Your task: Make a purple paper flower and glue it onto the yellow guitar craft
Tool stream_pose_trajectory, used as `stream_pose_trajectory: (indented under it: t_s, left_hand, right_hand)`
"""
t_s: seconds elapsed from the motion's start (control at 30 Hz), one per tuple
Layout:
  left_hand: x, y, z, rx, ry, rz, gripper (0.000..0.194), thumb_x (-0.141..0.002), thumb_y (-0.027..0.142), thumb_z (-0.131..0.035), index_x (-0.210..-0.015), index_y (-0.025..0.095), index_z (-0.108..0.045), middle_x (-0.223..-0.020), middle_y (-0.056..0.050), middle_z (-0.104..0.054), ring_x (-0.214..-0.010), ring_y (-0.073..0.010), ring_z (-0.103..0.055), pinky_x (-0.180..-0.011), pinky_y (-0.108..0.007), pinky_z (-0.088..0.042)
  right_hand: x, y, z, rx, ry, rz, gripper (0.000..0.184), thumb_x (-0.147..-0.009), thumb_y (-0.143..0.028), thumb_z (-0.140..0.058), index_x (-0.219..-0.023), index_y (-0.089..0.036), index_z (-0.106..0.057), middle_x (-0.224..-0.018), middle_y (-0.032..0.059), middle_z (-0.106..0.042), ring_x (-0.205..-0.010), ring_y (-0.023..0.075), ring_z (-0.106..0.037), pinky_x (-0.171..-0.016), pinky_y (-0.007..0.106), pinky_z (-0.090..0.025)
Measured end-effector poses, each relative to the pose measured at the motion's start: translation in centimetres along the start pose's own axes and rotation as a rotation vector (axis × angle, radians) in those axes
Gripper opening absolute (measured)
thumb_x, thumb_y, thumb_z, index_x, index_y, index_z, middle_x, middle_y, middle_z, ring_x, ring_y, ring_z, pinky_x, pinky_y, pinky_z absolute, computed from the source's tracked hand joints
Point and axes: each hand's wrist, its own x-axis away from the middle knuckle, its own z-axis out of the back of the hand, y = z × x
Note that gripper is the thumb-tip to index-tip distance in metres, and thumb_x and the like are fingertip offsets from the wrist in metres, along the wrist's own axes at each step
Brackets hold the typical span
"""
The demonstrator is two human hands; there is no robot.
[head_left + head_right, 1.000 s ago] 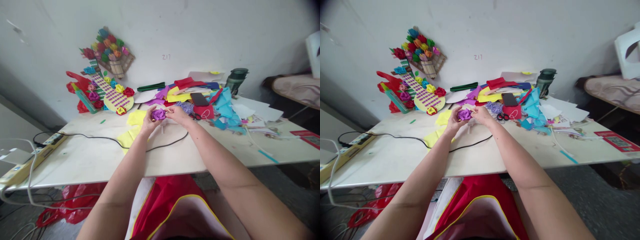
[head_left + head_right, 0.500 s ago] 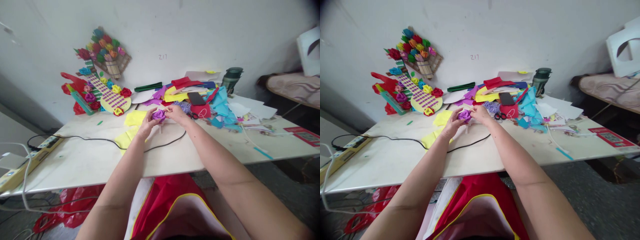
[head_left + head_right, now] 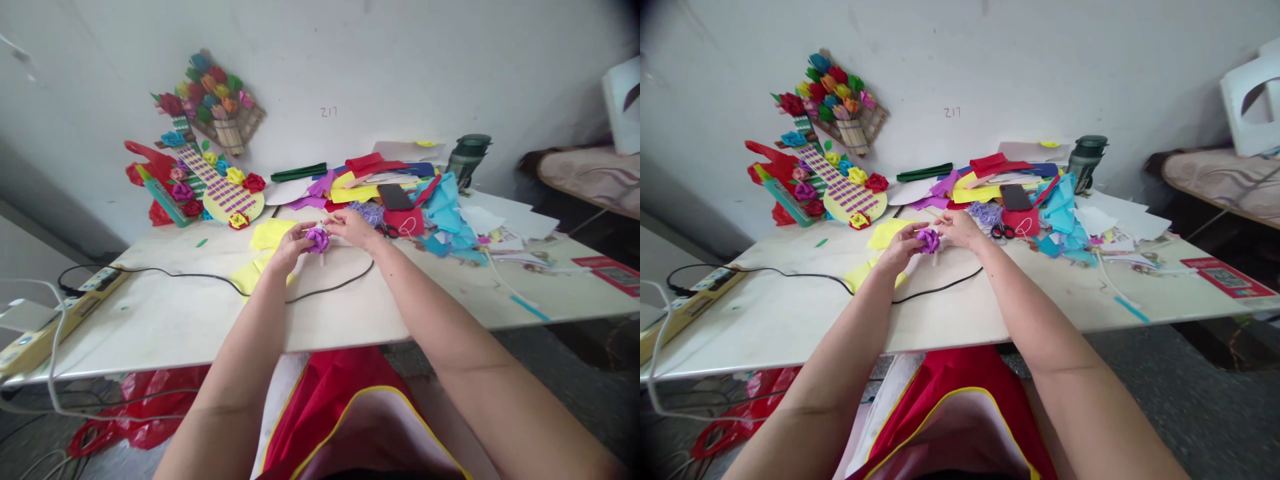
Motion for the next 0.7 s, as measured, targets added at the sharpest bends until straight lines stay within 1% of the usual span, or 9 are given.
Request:
stream_pose_trajectory:
  t_s: [0.1, 0.2, 0.27, 0.37, 0.43, 0.5, 0.6, 0.7]
  left_hand:
    - [-0.1, 0.0, 0.1, 0.058, 0.047, -0.030, 0.049, -0.055, 0.018, -0.068, -0.103, 0.018, -0.059, -0.083, -0.002, -0.065, -0.070, -0.0138, -0.062, -0.069, -0.029, -0.048]
    - [-0.2, 0.1, 0.2, 0.113, 0.100, -0.066, 0.048, -0.054, 0.017, -0.067, -0.101, 0.019, -0.058, -0.080, 0.000, -0.064, -0.069, -0.0129, -0.061, -0.068, -0.028, -0.048]
    - [-0.3, 0.0, 0.3, 0.148, 0.124, -0.089, 0.048, -0.053, 0.017, -0.066, -0.100, 0.019, -0.058, -0.080, 0.001, -0.063, -0.071, -0.0132, -0.061, -0.069, -0.028, -0.048]
    - [-0.4, -0.1, 0.5, 0.184, 0.144, -0.121, 0.048, -0.052, 0.018, -0.067, -0.099, 0.020, -0.057, -0.080, 0.001, -0.062, -0.075, -0.0142, -0.061, -0.072, -0.029, -0.047]
    - [-0.5, -0.2, 0.7, 0.194, 0.156, -0.146, 0.048, -0.052, 0.019, -0.067, -0.099, 0.021, -0.057, -0.079, 0.001, -0.062, -0.076, -0.0141, -0.061, -0.073, -0.030, -0.047]
    - [-0.7, -0.3, 0.8, 0.198, 0.170, -0.168, 0.047, -0.053, 0.019, -0.067, -0.099, 0.022, -0.057, -0.079, 0.002, -0.061, -0.076, -0.0135, -0.060, -0.074, -0.030, -0.046]
    - [-0.8, -0.5, 1.0, 0.227, 0.185, -0.197, 0.046, -0.053, 0.018, -0.068, -0.098, 0.022, -0.057, -0.078, 0.002, -0.061, -0.074, -0.0129, -0.060, -0.075, -0.030, -0.046]
    - [-1.0, -0.6, 1.0, 0.290, 0.210, -0.227, 0.045, -0.051, 0.014, -0.069, -0.095, 0.020, -0.060, -0.077, 0.001, -0.063, -0.071, -0.0132, -0.060, -0.072, -0.030, -0.046]
  right_hand:
    - [0.2, -0.7, 0.7, 0.053, 0.038, -0.002, 0.022, -0.076, -0.029, -0.052, -0.089, -0.014, -0.063, -0.079, 0.0034, -0.064, -0.072, 0.0156, -0.057, -0.066, 0.026, -0.041]
    - [0.3, -1.1, 1.4, 0.155, 0.065, 0.013, 0.026, -0.084, -0.035, -0.043, -0.091, -0.015, -0.058, -0.078, 0.0043, -0.062, -0.071, 0.0167, -0.054, -0.064, 0.027, -0.040]
    - [0.2, -1.1, 1.5, 0.237, 0.080, 0.032, 0.025, -0.085, -0.034, -0.040, -0.088, -0.016, -0.056, -0.075, 0.0039, -0.060, -0.069, 0.0165, -0.052, -0.062, 0.026, -0.038]
    - [0.1, -0.9, 1.2, 0.334, 0.081, 0.091, 0.022, -0.084, -0.031, -0.042, -0.078, -0.016, -0.056, -0.069, 0.0023, -0.057, -0.064, 0.0142, -0.048, -0.059, 0.024, -0.033]
    - [0.1, -0.7, 1.0, 0.370, 0.070, 0.152, 0.023, -0.083, -0.031, -0.045, -0.070, -0.016, -0.057, -0.066, 0.0014, -0.056, -0.061, 0.0127, -0.045, -0.058, 0.024, -0.031]
    - [0.2, -0.6, 0.8, 0.392, 0.057, 0.195, 0.027, -0.083, -0.034, -0.046, -0.067, -0.016, -0.060, -0.064, 0.0008, -0.056, -0.060, 0.0121, -0.044, -0.057, 0.024, -0.030]
    - [0.4, -0.6, 0.9, 0.430, 0.038, 0.181, 0.032, -0.085, -0.039, -0.045, -0.076, -0.017, -0.066, -0.064, 0.0007, -0.059, -0.060, 0.0129, -0.047, -0.057, 0.024, -0.029]
    - [0.6, -0.6, 0.9, 0.489, 0.035, 0.156, 0.030, -0.086, -0.038, -0.044, -0.090, -0.018, -0.067, -0.070, 0.0022, -0.064, -0.064, 0.0150, -0.052, -0.059, 0.024, -0.030]
